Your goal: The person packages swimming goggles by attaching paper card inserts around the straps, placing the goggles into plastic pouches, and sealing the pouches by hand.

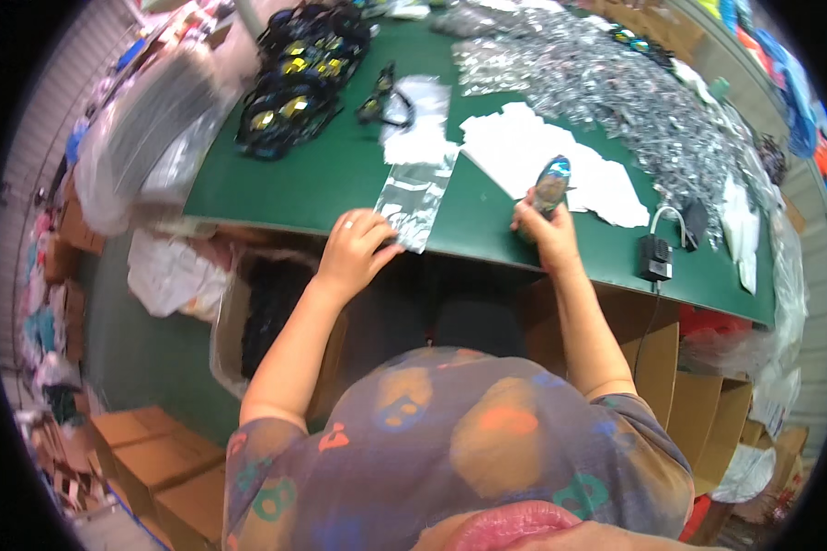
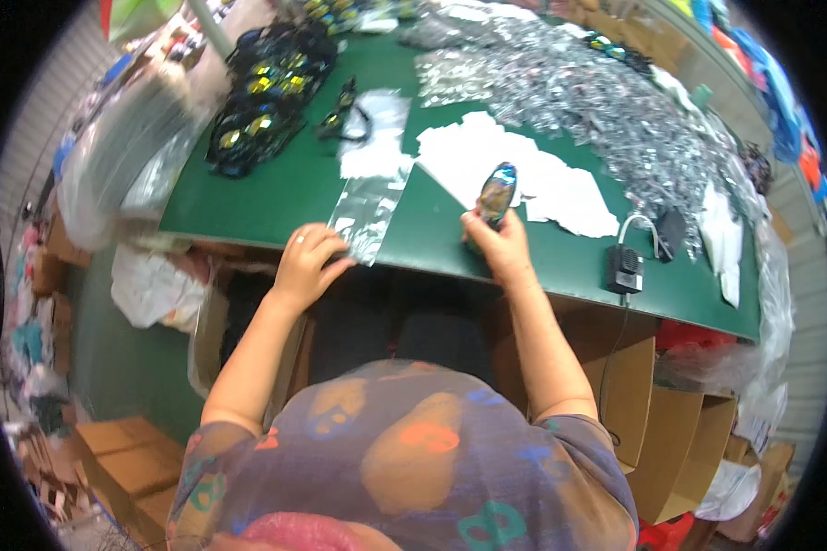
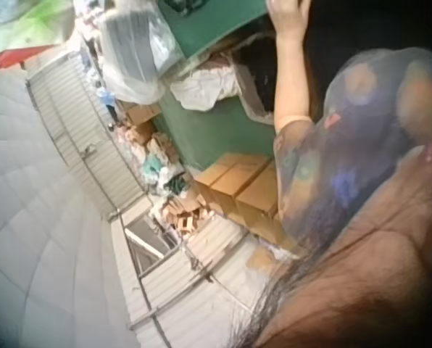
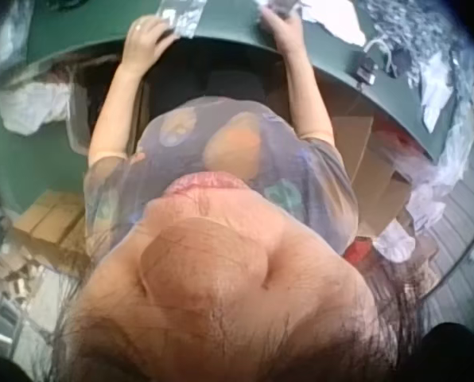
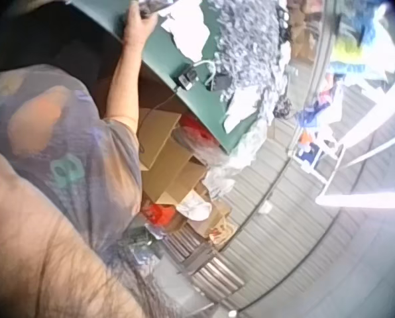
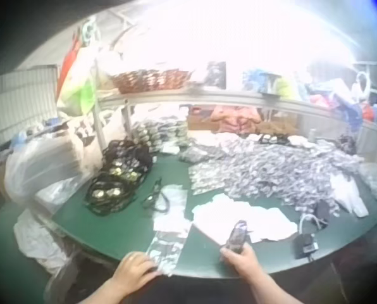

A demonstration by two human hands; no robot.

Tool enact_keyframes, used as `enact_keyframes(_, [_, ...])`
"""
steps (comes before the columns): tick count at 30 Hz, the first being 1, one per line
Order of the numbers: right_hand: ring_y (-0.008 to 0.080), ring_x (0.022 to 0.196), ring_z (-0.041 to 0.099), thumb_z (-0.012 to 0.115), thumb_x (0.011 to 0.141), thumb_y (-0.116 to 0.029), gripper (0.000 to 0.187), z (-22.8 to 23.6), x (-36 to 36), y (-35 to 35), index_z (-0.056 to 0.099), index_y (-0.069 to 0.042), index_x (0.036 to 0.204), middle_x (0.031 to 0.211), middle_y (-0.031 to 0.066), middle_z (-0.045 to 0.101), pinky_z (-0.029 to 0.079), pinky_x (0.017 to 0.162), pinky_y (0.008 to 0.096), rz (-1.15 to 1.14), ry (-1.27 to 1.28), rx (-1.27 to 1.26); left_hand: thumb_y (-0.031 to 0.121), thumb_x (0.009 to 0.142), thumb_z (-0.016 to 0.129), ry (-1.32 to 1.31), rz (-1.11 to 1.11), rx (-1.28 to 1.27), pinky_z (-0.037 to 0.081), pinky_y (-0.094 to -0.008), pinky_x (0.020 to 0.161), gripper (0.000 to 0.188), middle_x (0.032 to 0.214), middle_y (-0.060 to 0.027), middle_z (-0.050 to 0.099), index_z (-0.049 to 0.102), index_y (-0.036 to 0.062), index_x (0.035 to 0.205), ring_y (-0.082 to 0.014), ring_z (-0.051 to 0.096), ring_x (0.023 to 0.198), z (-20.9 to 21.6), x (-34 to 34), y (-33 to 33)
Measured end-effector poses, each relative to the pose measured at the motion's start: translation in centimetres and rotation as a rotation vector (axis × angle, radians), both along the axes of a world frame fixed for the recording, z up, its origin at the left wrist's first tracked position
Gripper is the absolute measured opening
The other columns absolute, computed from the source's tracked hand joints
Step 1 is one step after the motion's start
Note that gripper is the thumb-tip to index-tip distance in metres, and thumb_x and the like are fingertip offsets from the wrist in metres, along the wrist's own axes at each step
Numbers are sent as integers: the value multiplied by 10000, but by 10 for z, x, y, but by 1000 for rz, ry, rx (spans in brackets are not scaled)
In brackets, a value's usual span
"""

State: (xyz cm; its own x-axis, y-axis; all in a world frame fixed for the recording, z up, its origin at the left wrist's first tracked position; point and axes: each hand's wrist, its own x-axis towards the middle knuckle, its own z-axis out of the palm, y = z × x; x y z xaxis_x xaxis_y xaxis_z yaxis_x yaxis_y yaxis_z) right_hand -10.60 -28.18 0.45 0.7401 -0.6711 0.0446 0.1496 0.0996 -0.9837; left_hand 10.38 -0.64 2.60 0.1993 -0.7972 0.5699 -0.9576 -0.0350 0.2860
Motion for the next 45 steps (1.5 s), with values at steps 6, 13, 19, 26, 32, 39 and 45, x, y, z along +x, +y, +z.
enact_keyframes(6, [148, 851, 658, 754, 885, -257, 404, 44, 64, 97, 644, -13, 1187, 987, 66, 696, 548, 779, 326, 534, 42, 266, 104, 742, 828, 138, 177, 34, 488, -452, 954, 262, 1084, -97, 677, 688, 55, 958, -338, 627, 1076, -1, -17, 1])
enact_keyframes(13, [157, 872, 647, 836, 824, -275, 363, 65, 181, 99, 650, -65, 1053, 917, 40, 664, 527, 737, 332, 819, 185, 120, 225, 803, 839, 185, 202, -13, 497, -434, 948, 307, 1092, -121, 696, 729, 70, 1043, -353, 639, 1060, -22, -13, 8])
enact_keyframes(19, [197, 673, 669, 733, 914, -269, 230, 133, 254, -14, 652, -54, 919, 779, 66, 655, 562, 585, 380, 530, -46, 111, 300, 818, 808, 94, 252, -206, 391, -424, 954, 219, 1026, -20, 657, 680, 140, 896, -240, 614, 1027, -24, -11, -5])
enact_keyframes(26, [240, 673, 651, 753, 912, -191, 231, 143, 327, -21, 601, -59, 1025, 825, 87, 645, 571, 603, 436, 506, 9, 361, 310, 793, 832, 135, 215, -200, 389, -431, 985, 270, 1065, -27, 649, 675, 129, 916, -244, 603, 1064, -26, -5, -8])
enact_keyframes(32, [286, 721, 648, 758, 900, -173, 269, 137, 341, -153, 598, -9, 1041, 863, 151, 635, 568, 629, 454, 427, -114, 602, 394, 770, 831, 172, 172, -185, 372, -473, 1041, 391, 1130, -57, 637, 688, 109, 996, -281, 593, 1153, -25, -1, -8])
enact_keyframes(39, [164, 673, 608, 664, 979, -228, 162, 111, 334, 75, 580, -96, 934, 784, 38, 602, 540, 600, 325, 790, 127, 323, 389, 802, 804, 206, 143, -289, 394, -456, 1024, 344, 1140, -66, 650, 683, 114, 969, -267, 595, 1142, -42, 5, 3])
enact_keyframes(45, [290, 801, 688, 752, 860, -307, 422, 92, 278, 341, 646, 2, 1127, 913, 175, 718, 549, 783, 411, 1684, 349, -998, 231, 898, 729, 493, 124, -445, 463, -443, 898, 263, 1106, -109, 623, 662, 85, 1106, -267, 574, 1054, -43, -5, 13])
